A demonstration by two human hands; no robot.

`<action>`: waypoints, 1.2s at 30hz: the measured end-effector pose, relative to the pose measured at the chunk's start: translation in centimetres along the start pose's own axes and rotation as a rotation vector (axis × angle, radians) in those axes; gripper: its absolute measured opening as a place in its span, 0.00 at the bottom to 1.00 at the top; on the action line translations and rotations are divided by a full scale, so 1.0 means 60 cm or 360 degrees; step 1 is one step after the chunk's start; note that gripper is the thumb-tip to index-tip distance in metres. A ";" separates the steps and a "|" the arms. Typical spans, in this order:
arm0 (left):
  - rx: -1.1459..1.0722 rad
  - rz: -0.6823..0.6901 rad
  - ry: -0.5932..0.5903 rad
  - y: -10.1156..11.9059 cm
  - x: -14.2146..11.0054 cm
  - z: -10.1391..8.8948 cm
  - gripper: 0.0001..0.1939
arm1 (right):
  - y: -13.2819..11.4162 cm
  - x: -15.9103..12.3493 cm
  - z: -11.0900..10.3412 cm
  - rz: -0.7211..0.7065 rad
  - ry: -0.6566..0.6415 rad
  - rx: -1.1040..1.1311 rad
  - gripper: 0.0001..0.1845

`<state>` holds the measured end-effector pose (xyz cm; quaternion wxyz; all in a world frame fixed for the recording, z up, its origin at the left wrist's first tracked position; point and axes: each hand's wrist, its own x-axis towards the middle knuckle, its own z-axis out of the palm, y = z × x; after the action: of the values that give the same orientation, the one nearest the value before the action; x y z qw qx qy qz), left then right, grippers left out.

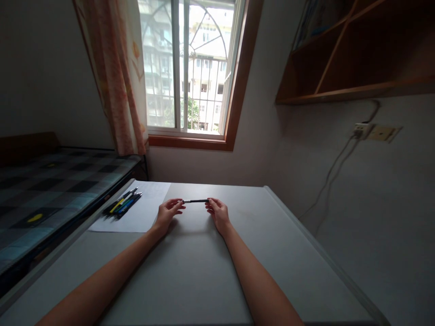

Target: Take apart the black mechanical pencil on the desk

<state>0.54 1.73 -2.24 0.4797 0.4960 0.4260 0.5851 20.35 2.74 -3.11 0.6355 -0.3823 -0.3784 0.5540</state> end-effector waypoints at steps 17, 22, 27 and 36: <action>-0.0020 -0.0083 -0.0031 0.000 -0.001 -0.003 0.24 | -0.006 -0.001 0.003 0.0056 0.0027 0.0061 0.14; 0.0016 -0.0081 -0.0028 0.000 -0.002 -0.002 0.23 | -0.008 -0.004 0.004 0.0058 0.0018 0.0051 0.14; 0.0077 -0.0075 -0.0065 -0.003 0.000 -0.003 0.23 | -0.013 -0.007 0.006 0.0068 0.0017 0.0058 0.15; 0.0127 -0.0067 -0.0056 -0.004 0.002 -0.003 0.23 | -0.008 -0.005 0.002 0.0049 -0.0006 0.0050 0.15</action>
<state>0.38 1.86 -2.47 0.4791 0.5158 0.4509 0.5487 20.38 2.41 -2.65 0.6321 -0.3770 -0.3647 0.5704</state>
